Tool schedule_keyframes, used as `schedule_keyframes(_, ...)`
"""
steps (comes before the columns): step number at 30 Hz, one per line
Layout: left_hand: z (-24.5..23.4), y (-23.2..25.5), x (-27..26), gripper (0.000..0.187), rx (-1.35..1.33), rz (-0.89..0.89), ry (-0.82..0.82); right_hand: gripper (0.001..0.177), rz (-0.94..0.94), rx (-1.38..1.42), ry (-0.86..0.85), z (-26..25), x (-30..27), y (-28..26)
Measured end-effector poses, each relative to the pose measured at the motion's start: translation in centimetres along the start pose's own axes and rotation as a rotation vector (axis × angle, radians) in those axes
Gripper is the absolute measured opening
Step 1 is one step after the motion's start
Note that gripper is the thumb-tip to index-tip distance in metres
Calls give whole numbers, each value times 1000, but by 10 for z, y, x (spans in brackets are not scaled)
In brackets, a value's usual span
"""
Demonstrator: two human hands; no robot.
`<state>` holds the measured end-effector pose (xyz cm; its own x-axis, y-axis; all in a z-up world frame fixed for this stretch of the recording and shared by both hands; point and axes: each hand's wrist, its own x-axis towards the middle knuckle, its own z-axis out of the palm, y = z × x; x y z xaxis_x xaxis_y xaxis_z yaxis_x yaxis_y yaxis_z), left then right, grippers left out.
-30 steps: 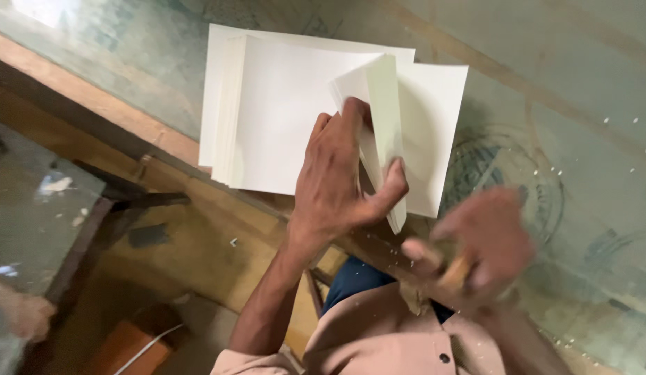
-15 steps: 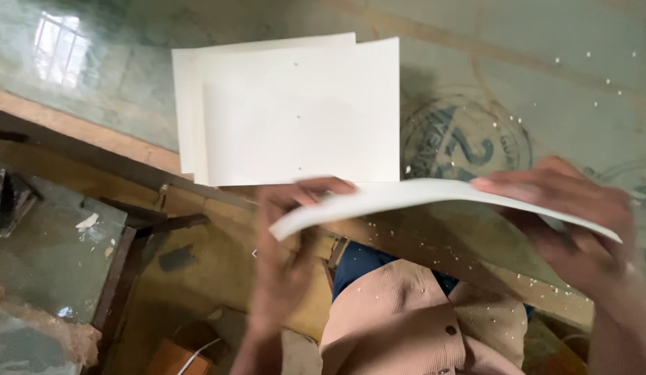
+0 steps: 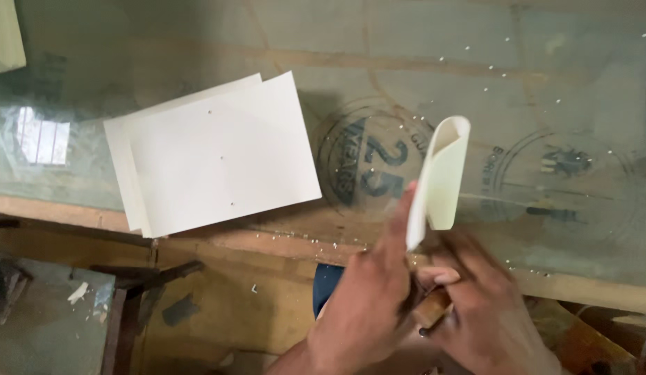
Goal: The person inserts a stack of folded white paper sheets into a white book cover. They repeatedly align the spine of the paper stack with the cover's spine and press down firmly using a small wooden stick to secure the binding. The person handles multiple stacks of paper, repeating the insertion and pressing process for each one.
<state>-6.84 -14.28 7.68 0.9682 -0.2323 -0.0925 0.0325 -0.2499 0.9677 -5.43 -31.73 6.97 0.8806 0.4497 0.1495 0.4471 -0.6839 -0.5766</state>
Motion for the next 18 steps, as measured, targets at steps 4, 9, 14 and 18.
schedule_keyframes(4, -8, -12, 10, 62, 122, -111, 85, 66, -198, -115, 160, -14, 20, 14)
schedule_keyframes(9, -7, -35, 1, 38, -260, 112, 127, 44, -51, 76, -101, -25, 7, 52)
schedule_keyframes(14, 3, -50, 10, 43, -82, 289, 273, 40, -109, -33, -178, -3, -2, 71)
schedule_keyframes(18, -18, -38, -11, 65, 87, 525, 177, 43, 4, 174, -117, 10, -14, 71)
